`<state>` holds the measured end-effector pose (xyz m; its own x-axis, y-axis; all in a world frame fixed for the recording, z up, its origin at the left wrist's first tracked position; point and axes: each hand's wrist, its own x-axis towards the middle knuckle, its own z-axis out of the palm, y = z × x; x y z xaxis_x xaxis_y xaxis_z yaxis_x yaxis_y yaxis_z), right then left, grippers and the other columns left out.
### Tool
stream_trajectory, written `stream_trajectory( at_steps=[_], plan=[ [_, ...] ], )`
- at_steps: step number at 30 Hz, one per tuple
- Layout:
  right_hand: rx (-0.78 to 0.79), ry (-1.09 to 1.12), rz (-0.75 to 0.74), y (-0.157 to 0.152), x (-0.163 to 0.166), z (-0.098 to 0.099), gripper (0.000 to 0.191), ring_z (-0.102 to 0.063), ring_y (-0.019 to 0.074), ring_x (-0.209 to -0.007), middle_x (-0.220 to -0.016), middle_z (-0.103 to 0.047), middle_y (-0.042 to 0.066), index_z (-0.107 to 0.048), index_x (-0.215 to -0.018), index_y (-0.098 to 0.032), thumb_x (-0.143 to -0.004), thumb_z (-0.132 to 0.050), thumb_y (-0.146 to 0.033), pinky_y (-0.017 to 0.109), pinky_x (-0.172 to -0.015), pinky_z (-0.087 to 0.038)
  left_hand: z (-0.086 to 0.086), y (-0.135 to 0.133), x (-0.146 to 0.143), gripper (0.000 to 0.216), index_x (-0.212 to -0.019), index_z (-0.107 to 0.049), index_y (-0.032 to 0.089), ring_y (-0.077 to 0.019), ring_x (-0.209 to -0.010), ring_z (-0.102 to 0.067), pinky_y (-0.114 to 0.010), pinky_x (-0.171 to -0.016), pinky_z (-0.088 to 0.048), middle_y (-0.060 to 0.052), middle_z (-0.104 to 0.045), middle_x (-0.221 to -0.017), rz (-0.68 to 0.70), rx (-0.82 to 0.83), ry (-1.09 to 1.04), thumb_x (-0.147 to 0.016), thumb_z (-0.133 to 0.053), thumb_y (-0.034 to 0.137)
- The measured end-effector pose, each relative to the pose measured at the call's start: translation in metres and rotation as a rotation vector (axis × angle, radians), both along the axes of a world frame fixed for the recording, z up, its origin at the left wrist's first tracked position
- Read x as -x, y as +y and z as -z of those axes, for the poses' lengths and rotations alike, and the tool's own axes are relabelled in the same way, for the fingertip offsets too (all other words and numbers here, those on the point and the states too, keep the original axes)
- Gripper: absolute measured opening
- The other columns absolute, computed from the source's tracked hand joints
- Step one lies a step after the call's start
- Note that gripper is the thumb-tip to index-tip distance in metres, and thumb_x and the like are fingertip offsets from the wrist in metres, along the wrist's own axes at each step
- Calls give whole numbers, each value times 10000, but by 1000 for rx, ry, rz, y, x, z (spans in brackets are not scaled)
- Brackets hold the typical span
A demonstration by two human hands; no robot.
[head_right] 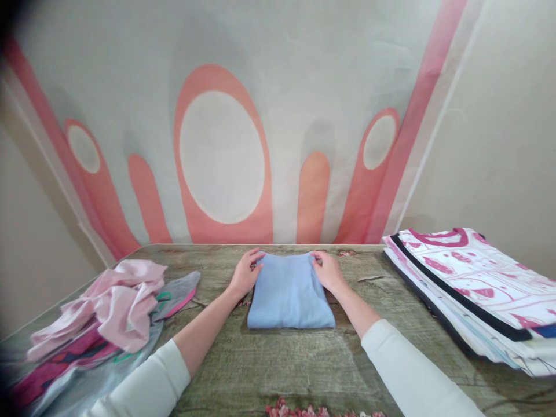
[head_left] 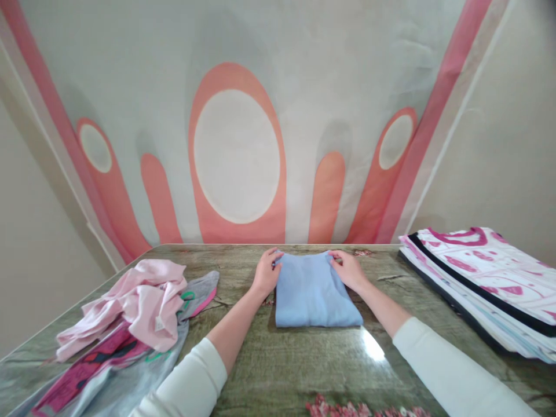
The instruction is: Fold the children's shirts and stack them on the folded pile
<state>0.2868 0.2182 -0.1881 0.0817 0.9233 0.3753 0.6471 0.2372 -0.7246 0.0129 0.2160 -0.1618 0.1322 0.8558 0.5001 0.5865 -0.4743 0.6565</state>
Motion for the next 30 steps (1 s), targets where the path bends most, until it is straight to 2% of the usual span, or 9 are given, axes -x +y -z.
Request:
stream_trajectory(
  at_steps=[4, 8, 10, 12, 14, 17, 21, 26, 30],
  plan=[
    [-111, -71, 49, -7, 2, 1, 304, -596, 182, -884, -1017, -638, 71, -605, -1037, -174, -773, -455, -155, 324, -834, -449, -3, -3, 0, 310, -1062, -615, 175, -202, -1139, -490, -357, -940, -430, -94, -481, -1266, -23, -46, 128, -789, -496, 88],
    [-121, -162, 85, -11, 4, -1, 304, -574, 202, -951, -1028, -617, 87, -609, -1031, -171, -761, -470, -150, 339, -881, -429, -17, -20, -8, 318, -1131, -585, 161, -256, -1262, -348, -447, -1035, -283, -122, -414, -1347, -64, -42, 396, -827, -500, 202],
    [-109, -168, 111, -13, 4, -4, 319, -581, 207, -926, -1037, -603, 105, -596, -1057, -155, -761, -475, -164, 350, -872, -437, -26, -35, -18, 353, -1205, -535, 197, -258, -1302, -278, -480, -1042, -237, -100, -350, -1402, 31, 1, 506, -882, -429, 296],
    [-122, -171, 106, -15, 3, -9, 344, -580, 208, -928, -1067, -589, 120, -577, -1092, -138, -768, -465, -172, 358, -882, -435, -33, -52, -29, 393, -1259, -484, 241, -249, -1319, -246, -502, -1046, -195, -76, -319, -1424, 219, 59, 595, -924, -326, 373],
    [-168, -209, 35, -20, 3, -16, 383, -540, 208, -1033, -1157, -558, 126, -544, -1157, -133, -790, -443, -181, 358, -946, -392, -36, -67, -40, 439, -1303, -429, 266, -252, -1331, -217, -518, -1051, -144, -66, -288, -1440, 376, 77, 648, -931, -266, 435],
    [-194, -350, -160, -30, 8, -22, 444, -358, 203, -1251, -1351, -430, 83, -450, -1286, -175, -850, -400, -242, 372, -1045, -271, -33, -82, -50, 501, -1349, -359, 261, -263, -1337, -191, -514, -1057, -91, -76, -269, -1447, 460, 68, 672, -917, -263, 496],
    [6, -496, -314, -39, 16, -20, 484, -217, 219, -1330, -1438, -306, 33, -371, -1352, -243, -904, -319, -418, 443, -1070, -180, -28, -88, -51, 573, -1375, -309, 228, -264, -1335, -196, -494, -1059, -84, -101, -277, -1441, 468, 66, 679, -895, -285, 540],
    [113, -503, -205, -35, 7, -10, 572, -222, 233, -1330, -1445, -282, 63, -362, -1359, -237, -885, -284, -548, 467, -1077, -106, -29, -87, -48, 591, -1383, -288, 237, -267, -1333, -198, -484, -1058, -86, -94, -254, -1451, 474, 54, 722, -886, -279, 558],
    [113, -432, -70, -27, -7, -3, 559, -271, 247, -1310, -1419, -330, 105, -369, -1351, -199, -887, -321, -506, 487, -1065, -140, -32, -88, -48, 595, -1393, -259, 254, -267, -1334, -195, -495, -1055, -87, -87, -229, -1460, 485, 60, 743, -885, -273, 564]
  ],
)
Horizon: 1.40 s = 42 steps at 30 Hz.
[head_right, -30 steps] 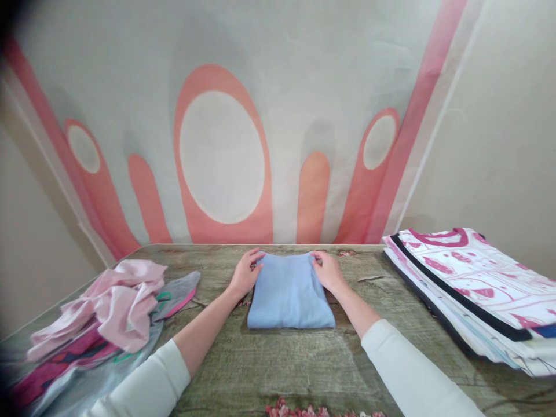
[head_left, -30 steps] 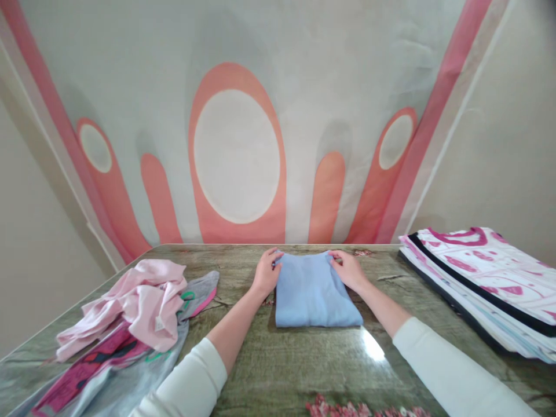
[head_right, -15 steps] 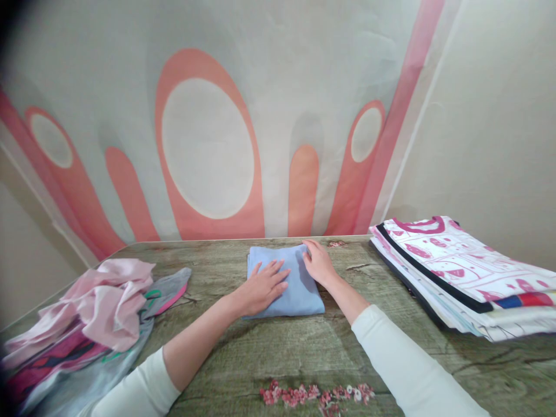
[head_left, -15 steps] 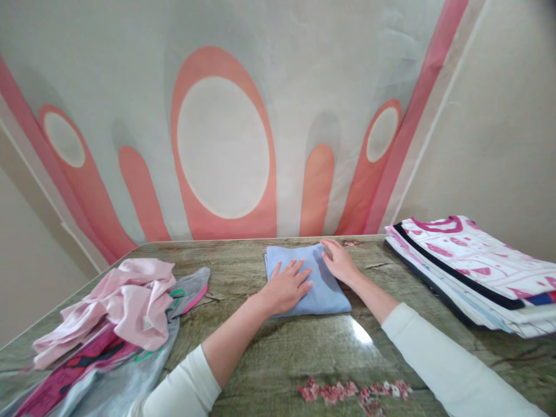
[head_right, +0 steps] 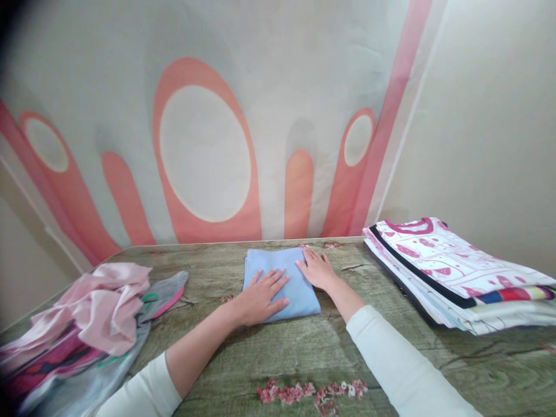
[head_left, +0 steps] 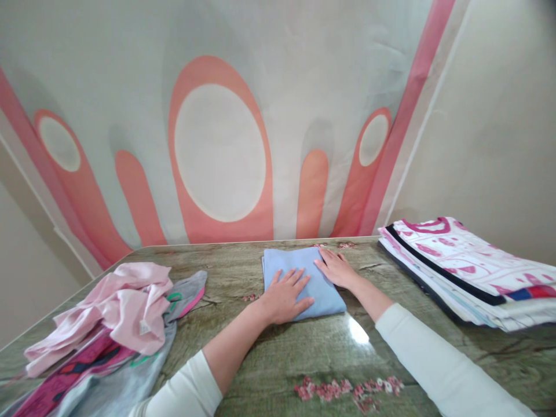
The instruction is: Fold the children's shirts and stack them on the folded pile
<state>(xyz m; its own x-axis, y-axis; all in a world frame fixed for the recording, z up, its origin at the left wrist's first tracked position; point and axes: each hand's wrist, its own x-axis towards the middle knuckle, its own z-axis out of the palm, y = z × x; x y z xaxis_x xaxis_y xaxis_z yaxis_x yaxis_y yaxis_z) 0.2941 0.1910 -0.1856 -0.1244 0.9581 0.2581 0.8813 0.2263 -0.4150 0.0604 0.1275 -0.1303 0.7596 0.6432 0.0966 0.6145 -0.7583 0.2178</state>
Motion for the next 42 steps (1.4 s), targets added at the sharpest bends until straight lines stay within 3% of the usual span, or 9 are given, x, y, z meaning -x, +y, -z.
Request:
stream_trajectory(
  at_steps=[8, 13, 18, 23, 29, 34, 38, 42],
  plan=[
    [-145, 180, 43, 10, -13, -4, 437, -401, 198, -1238, -1324, -470, 107, -446, -1295, -142, -898, -299, -250, 385, -1045, -291, -9, 4, 11, 582, -1387, -274, 270, -253, -1335, -203, -478, -1065, -86, -81, -236, -1456, 84, 53, -2, -881, -327, 552],
    [-192, 225, -66, 7, -14, -10, 415, -437, 162, -1208, -1276, -524, 73, -560, -1192, -167, -856, -317, -151, 370, -1052, -295, -14, -9, 5, 531, -1373, -314, 263, -245, -1336, -203, -470, -1072, -62, -75, -271, -1443, 111, 42, -42, -904, -305, 513],
    [-195, 129, -199, 0, -8, -13, 376, -390, 185, -1245, -1309, -492, 78, -568, -1188, -164, -852, -406, -208, 396, -1066, -265, -12, -34, -13, 555, -1381, -288, 256, -239, -1330, -221, -465, -1075, -61, -73, -283, -1440, 239, -4, -16, -894, -326, 522],
    [-162, 49, -182, -1, -6, -9, 376, -404, 207, -1234, -1315, -481, 103, -570, -1188, -147, -850, -448, -259, 392, -1050, -287, -11, -39, -17, 562, -1358, -322, 244, -277, -1312, -255, -517, -1054, -116, -88, -317, -1424, 255, -62, 26, -865, -415, 496],
    [-160, 75, -144, 0, -5, -5, 373, -417, 210, -1225, -1317, -482, 88, -564, -1194, -175, -847, -453, -256, 390, -1042, -297, -14, -46, -30, 344, -1228, -452, 196, -202, -1164, -469, -441, -1067, -182, -90, -512, -1263, 262, -185, 12, -892, -381, 209],
    [-172, 62, -132, -1, -4, -5, 367, -431, 211, -1213, -1307, -492, 89, -572, -1185, -173, -850, -449, -261, 383, -1038, -306, -6, -51, -43, 294, -1133, -493, 145, -211, -1052, -546, -368, -922, -392, -124, -555, -1188, 269, -258, 6, -874, -357, 111],
    [-179, 39, -123, 0, -5, -4, 370, -429, 201, -1214, -1313, -486, 91, -571, -1186, -163, -854, -440, -260, 362, -1042, -300, 0, -48, -42, 208, -946, -558, 148, -201, -888, -603, -330, -813, -448, -96, -634, -990, 224, -282, 15, -868, -367, 125],
    [-167, 52, -110, 1, -6, -3, 368, -424, 208, -1215, -1329, -466, 92, -576, -1181, -169, -846, -448, -254, 368, -1033, -307, -6, -45, -35, 166, -876, -550, 160, -193, -775, -605, -306, -721, -461, -66, -638, -882, 160, -259, 36, -851, -386, 158]
  ],
)
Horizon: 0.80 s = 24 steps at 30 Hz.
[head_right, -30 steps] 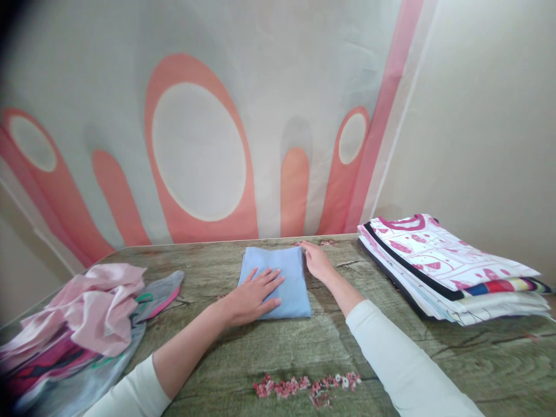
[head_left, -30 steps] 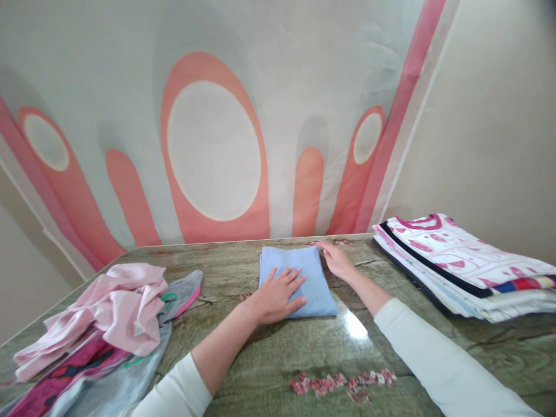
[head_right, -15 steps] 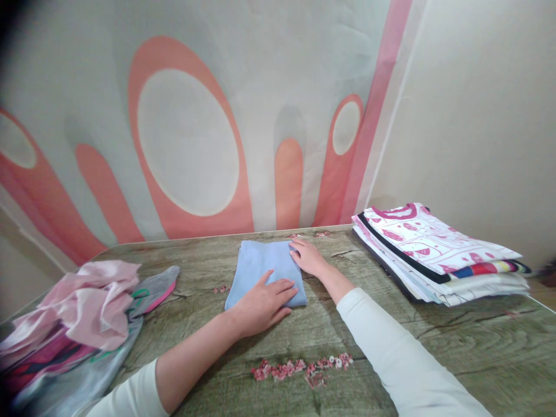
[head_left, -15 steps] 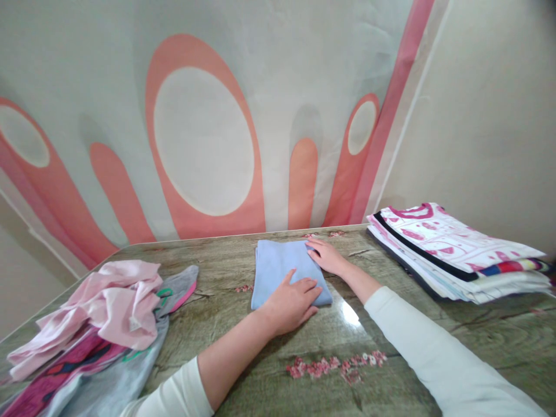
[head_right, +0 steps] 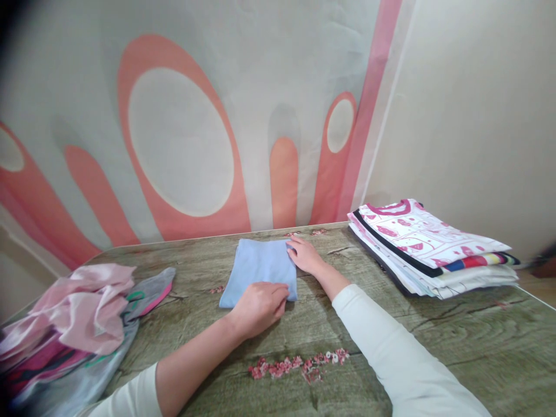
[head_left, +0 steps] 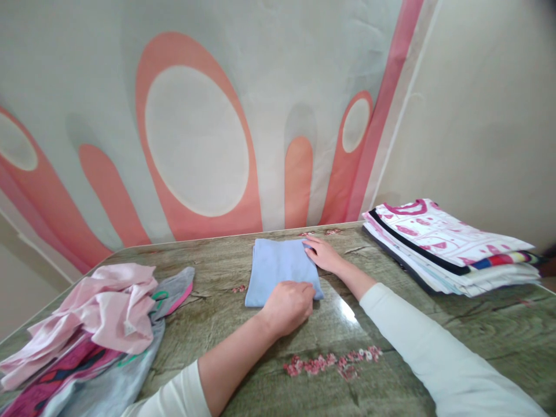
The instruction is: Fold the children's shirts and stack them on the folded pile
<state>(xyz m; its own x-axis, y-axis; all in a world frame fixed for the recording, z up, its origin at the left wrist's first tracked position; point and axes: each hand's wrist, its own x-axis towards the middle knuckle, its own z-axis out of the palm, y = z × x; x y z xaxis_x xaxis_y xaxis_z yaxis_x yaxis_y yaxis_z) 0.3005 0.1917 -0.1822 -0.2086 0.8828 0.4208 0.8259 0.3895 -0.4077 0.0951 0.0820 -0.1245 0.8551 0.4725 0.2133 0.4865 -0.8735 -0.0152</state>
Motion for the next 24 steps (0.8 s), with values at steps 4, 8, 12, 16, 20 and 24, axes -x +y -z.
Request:
stream_trajectory(
  at_steps=[4, 8, 12, 16, 20, 24],
  plan=[
    [-26, 20, 37, 0, -1, -1, 332, -477, 203, -1151, -1240, -543, 94, -616, -1118, -176, -834, -457, -236, 355, -1009, -333, -8, -2, 4, 132, -882, -530, 164, -205, -775, -589, -324, -753, -450, -64, -625, -839, -50, 46, 4, -796, -430, 158],
    [-52, 34, 49, -1, -1, -3, 303, -509, 192, -1089, -1144, -592, 93, -638, -1066, -170, -837, -448, -229, 331, -979, -360, -10, -8, 2, 346, -1102, -472, 150, -228, -931, -559, -350, -861, -423, -99, -602, -1028, -26, 95, -66, -760, -496, 196],
    [-66, 42, 46, -1, -1, -3, 296, -508, 186, -1078, -1125, -595, 88, -632, -1062, -171, -839, -443, -216, 324, -974, -358, -4, -7, -1, 406, -1218, -418, 174, -217, -1087, -510, -354, -937, -394, -103, -512, -1243, 21, 82, -86, -814, -460, 176],
    [-65, 42, 46, 1, -1, -1, 287, -503, 185, -1082, -1125, -592, 88, -630, -1058, -168, -835, -456, -211, 330, -973, -357, 6, -2, 0, 282, -1124, -503, 183, -194, -1059, -547, -343, -924, -415, -86, -552, -1211, -3, 36, -77, -873, -385, 133],
    [-60, 40, 49, 1, -2, 0, 281, -500, 185, -1085, -1126, -589, 91, -631, -1055, -169, -838, -459, -214, 332, -967, -362, 5, 0, 3, 256, -1135, -481, 185, -182, -932, -608, -309, -824, -467, -54, -636, -1049, -76, 98, -113, -919, -343, 188],
    [-62, 35, 46, 0, -2, -1, 281, -504, 182, -1079, -1124, -590, 91, -631, -1055, -167, -843, -454, -217, 324, -969, -362, 1, -1, 3, 259, -1144, -469, 195, -185, -866, -626, -296, -761, -474, -42, -655, -955, -165, 147, -119, -940, -316, 238]
  ],
)
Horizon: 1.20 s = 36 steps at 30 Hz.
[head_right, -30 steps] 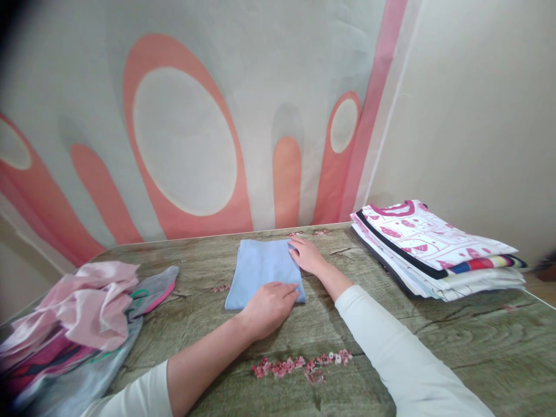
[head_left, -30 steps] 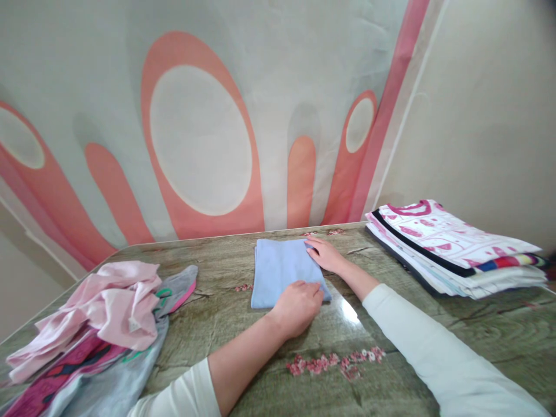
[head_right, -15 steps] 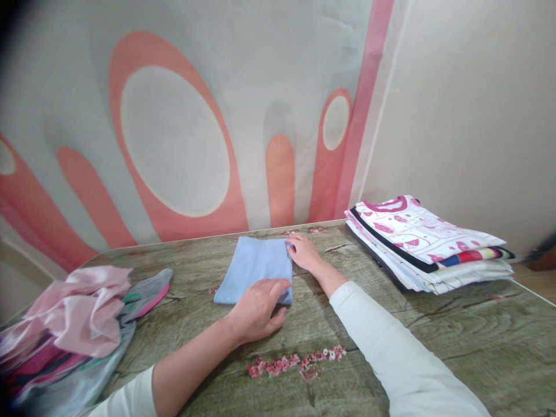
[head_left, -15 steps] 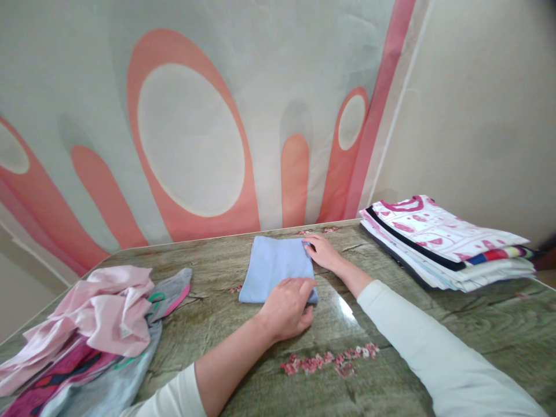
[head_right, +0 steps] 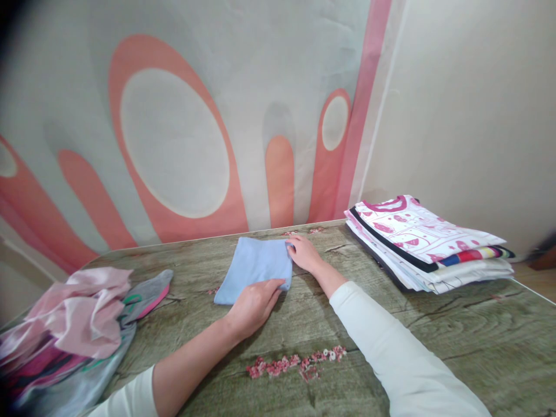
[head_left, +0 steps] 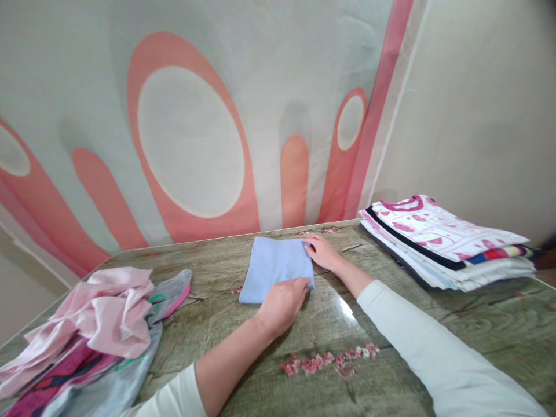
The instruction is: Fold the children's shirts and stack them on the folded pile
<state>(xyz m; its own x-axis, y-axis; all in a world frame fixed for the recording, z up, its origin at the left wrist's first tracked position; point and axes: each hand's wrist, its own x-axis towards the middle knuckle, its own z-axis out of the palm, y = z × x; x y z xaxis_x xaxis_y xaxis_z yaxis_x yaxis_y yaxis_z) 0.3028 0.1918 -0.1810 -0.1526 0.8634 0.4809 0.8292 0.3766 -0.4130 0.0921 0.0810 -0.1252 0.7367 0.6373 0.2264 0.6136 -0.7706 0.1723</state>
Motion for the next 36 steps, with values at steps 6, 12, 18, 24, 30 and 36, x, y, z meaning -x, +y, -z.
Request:
stream_trajectory(
  at_steps=[6, 12, 18, 24, 30, 36],
  plan=[
    [-2, -6, 11, 2, -1, 2, 283, -504, 182, -1084, -1129, -592, 88, -635, -1053, -167, -848, -451, -229, 324, -971, -364, -3, -1, -2, 313, -1097, -530, 183, -186, -964, -588, -315, -860, -432, -61, -633, -1046, 53, 25, 29, -948, -290, 317],
    [-19, -31, -18, 0, 1, 0, 370, -450, 176, -1170, -1235, -542, 102, -567, -1176, -141, -900, -350, -256, 333, -1023, -310, -3, -7, 0, 535, -1354, -322, 202, -227, -1311, -264, -426, -1080, -142, -74, -312, -1428, 266, 3, 139, -912, -292, 502],
    [81, -204, -100, -9, 7, -5, 471, -335, 211, -1273, -1383, -398, 90, -473, -1283, -164, -903, -343, -411, 389, -1049, -258, -8, -6, 8, 561, -1390, -259, 256, -225, -1340, -190, -440, -1080, -90, -48, -247, -1458, 258, 58, 183, -915, -169, 540],
    [81, -289, 52, -18, 18, -17, 466, -287, 234, -1290, -1399, -368, 106, -475, -1272, -154, -883, -391, -396, 417, -1047, -218, 2, 33, 38, 596, -1394, -259, 253, -298, -1350, -104, -523, -1054, -92, -63, -176, -1479, -233, 64, 152, -898, -173, 571],
    [110, -322, 95, -48, 60, -37, 394, -396, 248, -1198, -1315, -465, 118, -540, -1193, -157, -891, -371, -346, 405, -976, -303, 15, 56, 56, 635, -1394, -239, 295, -329, -1343, -112, -575, -1015, -152, -52, -141, -1488, -363, 114, 174, -863, -154, 635],
    [223, -341, -67, -80, 98, -31, 492, -320, 246, -1271, -1397, -376, 99, -434, -1309, -170, -929, -235, -413, 402, -1015, -271, 20, 53, 49, 574, -1387, -258, 216, -328, -1338, -130, -571, -1014, -167, -90, -169, -1478, -467, 108, 121, -910, -158, 520]
  ],
)
